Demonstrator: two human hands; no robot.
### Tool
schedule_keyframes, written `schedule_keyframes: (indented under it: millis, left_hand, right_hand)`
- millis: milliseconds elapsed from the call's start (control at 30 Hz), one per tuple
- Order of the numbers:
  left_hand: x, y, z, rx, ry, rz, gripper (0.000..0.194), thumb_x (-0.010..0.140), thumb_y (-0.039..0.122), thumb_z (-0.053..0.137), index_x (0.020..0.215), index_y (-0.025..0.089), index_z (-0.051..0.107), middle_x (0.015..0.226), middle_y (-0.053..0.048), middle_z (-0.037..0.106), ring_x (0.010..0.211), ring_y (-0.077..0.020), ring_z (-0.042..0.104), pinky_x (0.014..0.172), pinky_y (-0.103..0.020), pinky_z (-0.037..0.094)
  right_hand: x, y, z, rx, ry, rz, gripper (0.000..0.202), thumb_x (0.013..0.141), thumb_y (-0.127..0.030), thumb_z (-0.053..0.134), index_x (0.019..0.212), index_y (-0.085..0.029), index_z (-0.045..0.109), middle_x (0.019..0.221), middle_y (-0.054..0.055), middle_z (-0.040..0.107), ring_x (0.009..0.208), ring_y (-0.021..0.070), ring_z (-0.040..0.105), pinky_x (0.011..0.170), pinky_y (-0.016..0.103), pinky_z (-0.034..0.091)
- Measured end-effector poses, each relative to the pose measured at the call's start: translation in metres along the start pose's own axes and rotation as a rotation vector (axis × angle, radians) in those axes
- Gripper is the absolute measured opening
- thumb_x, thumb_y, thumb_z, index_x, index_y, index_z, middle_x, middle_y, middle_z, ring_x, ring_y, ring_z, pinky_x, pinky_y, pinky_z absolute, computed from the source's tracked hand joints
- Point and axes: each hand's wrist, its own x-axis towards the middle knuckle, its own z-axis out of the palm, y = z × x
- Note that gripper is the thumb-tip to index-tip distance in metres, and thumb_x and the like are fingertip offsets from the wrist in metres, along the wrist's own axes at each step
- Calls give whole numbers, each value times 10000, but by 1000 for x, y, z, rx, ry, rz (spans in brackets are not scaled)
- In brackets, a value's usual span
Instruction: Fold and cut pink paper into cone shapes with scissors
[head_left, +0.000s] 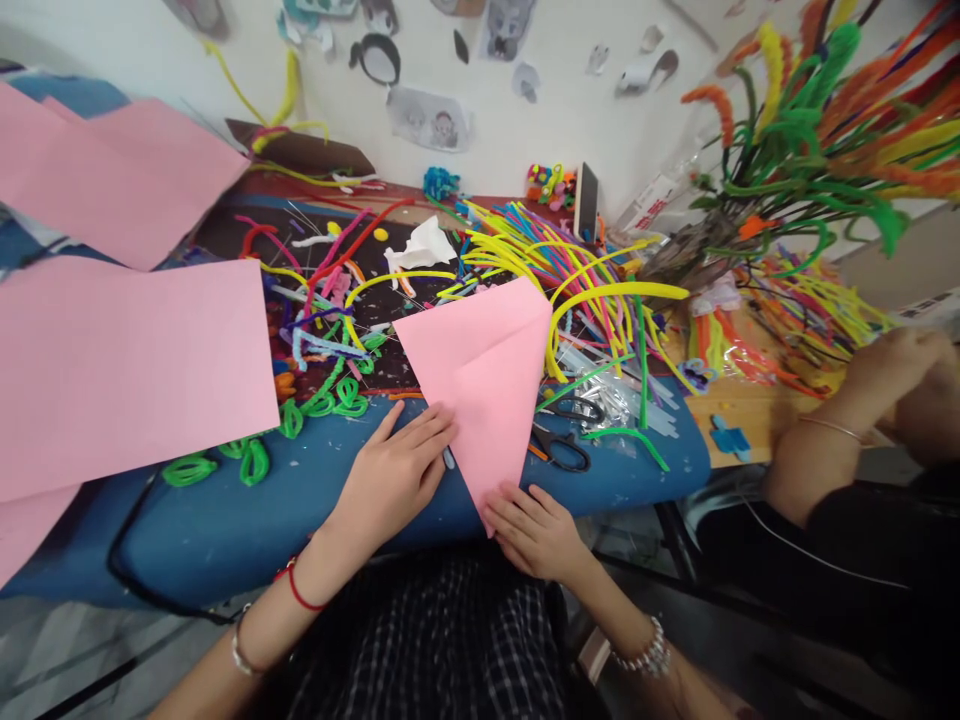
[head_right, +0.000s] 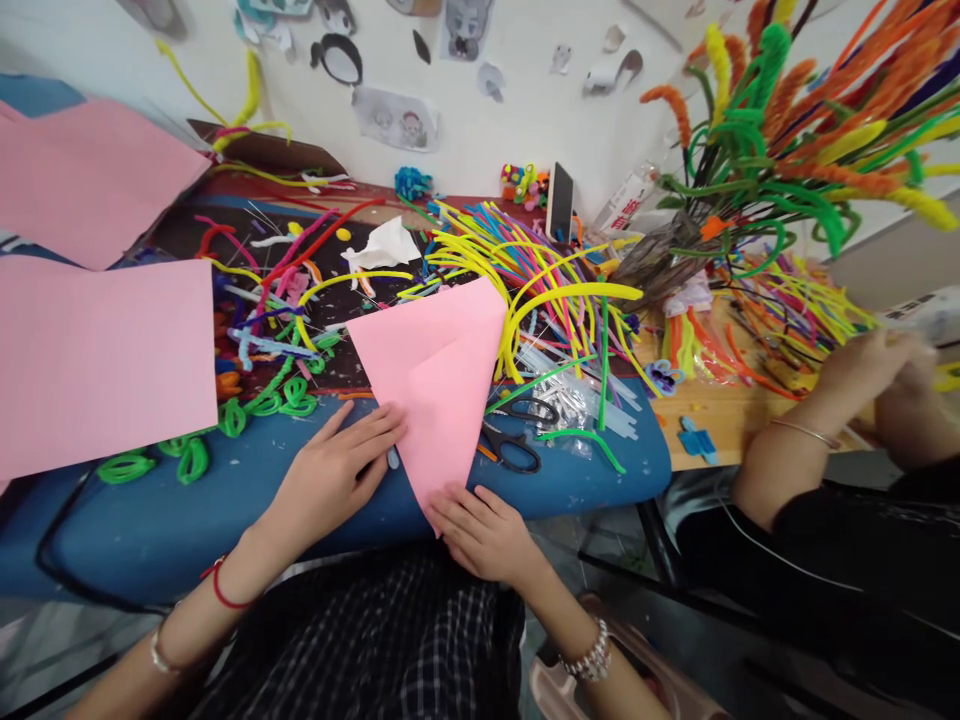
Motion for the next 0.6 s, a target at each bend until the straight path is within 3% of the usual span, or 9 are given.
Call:
schedule_keyframes:
  millis: [100, 267, 400, 467, 600]
  left_hand:
    - [0, 1, 0, 4, -4, 0, 377, 929, 117, 433, 1263, 154, 604, 1355, -91, 609, 1290, -231, 543, 1141, -537, 343]
    - [0, 2, 0, 25, 3, 23, 377, 934, 115, 425, 1272, 134, 592, 1357, -109, 606, 1292, -238, 541, 1133, -535, 358]
    - [-1, 2, -2, 36, 52, 59, 354, 925, 104, 450, 1240, 112, 611, 1326, -134, 631, 1281, -266, 550, 1130, -558, 354]
    - [-4, 4, -2, 4, 87, 160, 307, 909, 124, 502, 1178, 127, 649, 1267, -128, 669, 1282, -284, 545, 1141, -570, 331]
    - [-15, 16, 3, -104, 45, 499, 292, 894, 190, 573, 1174, 168, 651, 1195, -72, 704, 1258, -258, 557, 1151, -514, 351]
  right_hand:
    - [-12, 1, 7, 11, 59, -1, 387, 894, -225, 606, 1280, -227, 579, 1130, 33, 751, 1216, 152, 607, 1070, 307, 436]
    - [-21, -1, 23, 33, 258, 66, 471, 840, -267, 704, 1277, -261, 525, 1254, 96, 676, 1261, 249, 568, 967, 473, 542]
    - [-17, -6, 28, 52, 381, 81, 250, 899, -156, 592, 1132, -244, 607, 1311, 87, 623, 1215, 222, 587, 939, 468, 580]
    - [-12, -8, 25, 52, 410, 67, 182, 919, -126, 550, 1052, -211, 642, 1238, 84, 657, 1178, 208, 605, 926, 447, 598]
    - [-4, -12, 12, 37, 430, 44, 153, 911, -83, 559, 1005, -148, 661, 1105, 105, 698, 1132, 208, 628, 921, 427, 612]
